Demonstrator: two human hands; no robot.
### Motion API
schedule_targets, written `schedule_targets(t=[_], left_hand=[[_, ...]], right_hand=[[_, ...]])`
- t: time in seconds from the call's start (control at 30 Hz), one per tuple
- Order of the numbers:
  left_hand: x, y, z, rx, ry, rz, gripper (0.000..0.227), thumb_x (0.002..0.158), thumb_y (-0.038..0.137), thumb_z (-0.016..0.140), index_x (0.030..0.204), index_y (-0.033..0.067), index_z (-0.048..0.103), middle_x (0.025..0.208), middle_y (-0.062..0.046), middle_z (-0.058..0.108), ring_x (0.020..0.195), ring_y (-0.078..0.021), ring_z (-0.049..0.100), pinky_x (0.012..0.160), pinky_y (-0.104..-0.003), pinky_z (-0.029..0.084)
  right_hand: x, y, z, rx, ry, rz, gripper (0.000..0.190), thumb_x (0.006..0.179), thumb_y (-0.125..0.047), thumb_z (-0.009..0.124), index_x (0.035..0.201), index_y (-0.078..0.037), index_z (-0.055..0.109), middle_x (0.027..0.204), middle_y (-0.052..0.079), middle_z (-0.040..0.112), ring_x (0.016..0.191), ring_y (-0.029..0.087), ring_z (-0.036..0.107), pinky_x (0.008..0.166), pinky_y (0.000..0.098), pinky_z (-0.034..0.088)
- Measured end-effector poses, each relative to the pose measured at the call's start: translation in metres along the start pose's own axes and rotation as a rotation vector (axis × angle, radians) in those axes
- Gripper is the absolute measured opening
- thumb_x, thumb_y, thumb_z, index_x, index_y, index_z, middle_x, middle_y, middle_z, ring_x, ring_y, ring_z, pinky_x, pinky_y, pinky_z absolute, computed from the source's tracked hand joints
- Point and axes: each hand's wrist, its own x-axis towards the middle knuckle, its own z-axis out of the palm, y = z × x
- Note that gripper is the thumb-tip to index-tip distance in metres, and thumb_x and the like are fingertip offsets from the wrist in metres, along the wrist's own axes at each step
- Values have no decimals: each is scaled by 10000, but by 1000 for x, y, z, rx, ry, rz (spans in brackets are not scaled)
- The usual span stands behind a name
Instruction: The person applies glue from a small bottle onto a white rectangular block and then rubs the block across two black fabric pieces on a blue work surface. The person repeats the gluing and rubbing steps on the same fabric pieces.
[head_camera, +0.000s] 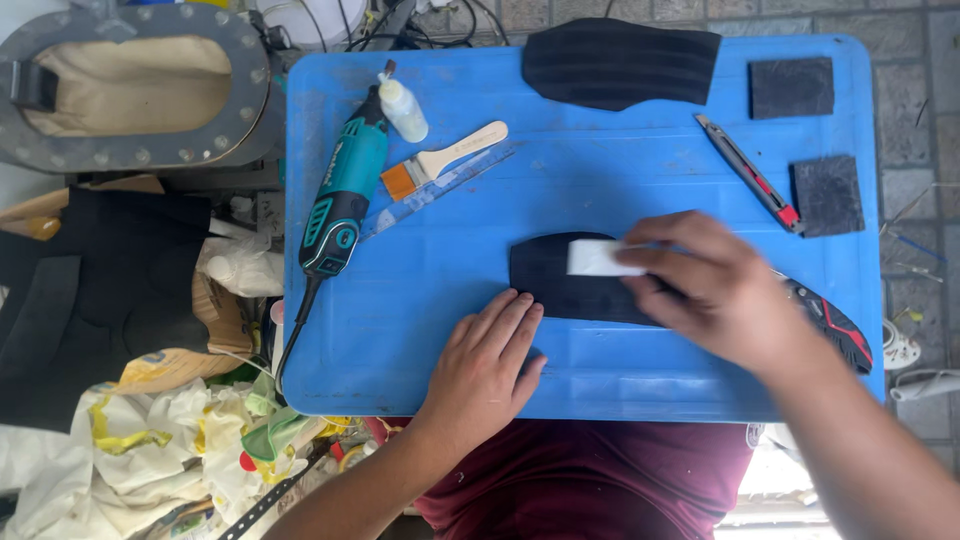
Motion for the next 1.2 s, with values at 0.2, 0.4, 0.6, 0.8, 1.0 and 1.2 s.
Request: schedule_targets(t=[0.2,0.4,0.6,0.8,1.0,1.2], left_hand=[[-2,3,6,74,-4,12,513,947,227,681,1340,-93,600,1388,-221,604,1349,-328,541,1035,-431,475],[1,0,6,88,-46,28,476,959,224,656,1296,-111,635,1337,-220,641,1318,-324,565,1025,-420,482],[13,0,1,115,-90,75,511,952,300,641,1202,-145,667,1236,-243,671,1232,-340,585,1003,-427,480],[22,4,-4,116,-147,67,434,949,263,646,1132,-127,699,1163,-203,689,1149,-298,613,936,-412,489],[23,6,-1,153,-136,47,390,948,224,656,1122,-121,703,1130,-202,695,1132,-293,625,924,-407,492],[13,9,4,226,-84,44,408,960,199,652,1224,-111,669,1238,-227,689,1247,-302,602,989,-409,484]], right_hand=[[34,-5,45,62,-88,-178,267,772,-17,791,1034,-15,738,1133,113,687,1049,290,685,897,405,581],[36,0,52,-6,-153,-182,302,740,-51,810,1034,-23,748,1128,102,676,1048,278,671,894,397,589],[15,8,31,-92,-166,-5,340,705,-36,819,1039,-42,758,1120,83,684,1032,270,675,872,384,589],[-27,17,1,-170,-126,169,337,716,-37,815,1048,-55,762,1111,87,691,1039,269,684,864,386,589],[-70,24,-21,-264,-72,239,337,694,-31,809,1028,-52,768,1115,109,695,1036,272,690,838,375,611],[-83,16,-49,-343,-23,300,302,702,-28,825,996,-62,764,1105,90,699,1001,253,700,847,376,605]])
